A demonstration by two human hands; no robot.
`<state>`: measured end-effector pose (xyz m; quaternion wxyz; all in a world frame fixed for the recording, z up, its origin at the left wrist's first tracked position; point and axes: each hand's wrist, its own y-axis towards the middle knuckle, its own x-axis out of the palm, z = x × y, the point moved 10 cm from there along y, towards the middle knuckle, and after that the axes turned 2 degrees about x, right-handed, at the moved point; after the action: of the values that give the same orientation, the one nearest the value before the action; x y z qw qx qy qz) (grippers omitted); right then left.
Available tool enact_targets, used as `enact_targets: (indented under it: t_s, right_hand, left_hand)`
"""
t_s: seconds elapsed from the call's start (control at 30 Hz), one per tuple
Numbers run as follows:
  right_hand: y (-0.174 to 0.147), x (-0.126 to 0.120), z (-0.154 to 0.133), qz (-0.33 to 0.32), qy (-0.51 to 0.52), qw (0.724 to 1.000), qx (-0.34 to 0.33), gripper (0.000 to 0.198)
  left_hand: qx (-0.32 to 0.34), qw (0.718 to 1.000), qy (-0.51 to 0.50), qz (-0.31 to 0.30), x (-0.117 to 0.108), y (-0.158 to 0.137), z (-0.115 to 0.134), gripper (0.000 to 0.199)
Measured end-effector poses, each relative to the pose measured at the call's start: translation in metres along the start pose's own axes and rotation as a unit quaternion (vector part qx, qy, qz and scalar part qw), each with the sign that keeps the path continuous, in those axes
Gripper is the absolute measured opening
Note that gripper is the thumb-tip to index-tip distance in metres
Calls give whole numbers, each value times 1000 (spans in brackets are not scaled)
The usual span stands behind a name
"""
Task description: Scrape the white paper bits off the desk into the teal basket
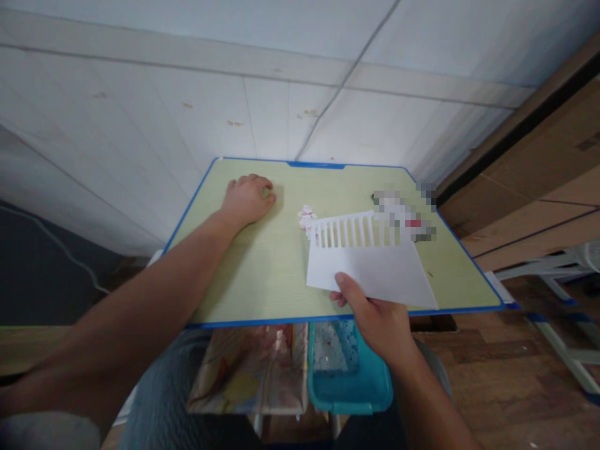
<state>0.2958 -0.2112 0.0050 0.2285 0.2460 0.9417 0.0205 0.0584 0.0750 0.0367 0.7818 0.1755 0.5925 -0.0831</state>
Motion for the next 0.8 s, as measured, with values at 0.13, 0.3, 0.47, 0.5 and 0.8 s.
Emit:
enact_targets:
  t_s: [0.13, 0.3, 0.47, 0.5, 0.8]
  right_hand:
    - [2, -4, 0, 21, 14, 1000, 7, 51]
    - [0, -1, -4, 11, -1, 1000, 6, 53]
    - [-15, 10, -12, -23, 7, 999, 29, 54]
    - [-17, 12, -14, -30, 16, 999, 32, 54]
    - [-26, 20, -19, -56, 38, 997, 49, 44]
  left_hand:
    - [3, 1000, -10, -1, -1, -1, 1, 43]
    - [5, 1000, -15, 0, 0, 0, 1, 45]
    - [10, 1000, -18, 2, 2, 1, 1, 46]
    - [12, 1000, -18, 2, 2, 0, 1, 47]
    - [14, 1000, -20, 1, 2, 0, 2, 47]
